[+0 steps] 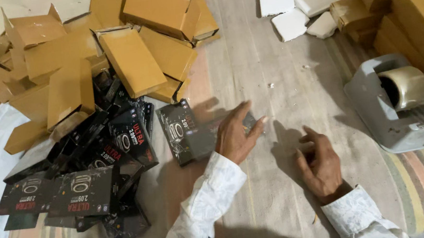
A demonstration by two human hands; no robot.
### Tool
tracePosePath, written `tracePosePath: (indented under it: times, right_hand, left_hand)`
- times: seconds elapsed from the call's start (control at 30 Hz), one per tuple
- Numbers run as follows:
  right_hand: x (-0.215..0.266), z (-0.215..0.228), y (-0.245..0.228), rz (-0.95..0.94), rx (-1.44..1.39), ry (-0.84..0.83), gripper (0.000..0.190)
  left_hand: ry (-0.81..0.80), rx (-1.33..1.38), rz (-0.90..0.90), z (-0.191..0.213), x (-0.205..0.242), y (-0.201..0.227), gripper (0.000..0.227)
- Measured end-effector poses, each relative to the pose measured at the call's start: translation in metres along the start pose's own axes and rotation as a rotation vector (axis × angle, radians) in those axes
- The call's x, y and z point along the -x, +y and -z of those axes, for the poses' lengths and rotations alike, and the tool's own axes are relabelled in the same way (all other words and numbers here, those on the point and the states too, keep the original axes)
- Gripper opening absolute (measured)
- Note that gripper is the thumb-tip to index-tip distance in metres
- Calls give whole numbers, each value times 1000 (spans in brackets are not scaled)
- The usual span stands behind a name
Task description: The person repeatedly places small black product boxes into brown cardboard shipping boxes, closes the flaps, and seals them with packing tape using a tape dispenser. The sealed boxes are stacked to the right, and additional empty boxes and product units are visible nearby.
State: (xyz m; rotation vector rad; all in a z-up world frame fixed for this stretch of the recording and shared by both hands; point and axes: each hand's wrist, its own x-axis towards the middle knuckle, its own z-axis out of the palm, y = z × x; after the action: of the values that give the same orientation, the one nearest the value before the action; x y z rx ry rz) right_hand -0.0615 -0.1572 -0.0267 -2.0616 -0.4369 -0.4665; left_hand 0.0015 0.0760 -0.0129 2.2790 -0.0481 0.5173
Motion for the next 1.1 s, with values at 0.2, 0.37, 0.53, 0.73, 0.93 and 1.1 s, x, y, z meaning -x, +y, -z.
tracePosePath:
  times: [0.2, 0.37, 0.53, 0.73, 0.93, 1.1]
  right_hand:
    - [3, 1, 0, -59, 56, 54, 56]
    - [-4, -1, -4, 41, 261, -95, 65]
    - [-4, -2, -10, 65, 286, -61, 66]
    - [-3, 1, -9, 49, 218, -98, 65]
    - [7, 3, -4, 21, 106, -14, 60]
    - [10, 5, -1, 28, 65, 112, 57]
  left_hand:
    - [962, -191, 281, 70, -85, -73, 70]
    - [885, 464, 611, 127, -131, -158, 55]
    - [712, 580, 561, 125, -111, -161, 41]
    - [355, 333, 332, 65, 10, -77, 53]
    - [-142, -511, 160, 68, 55, -22, 138]
    - [-142, -316, 87, 51, 56, -12, 130]
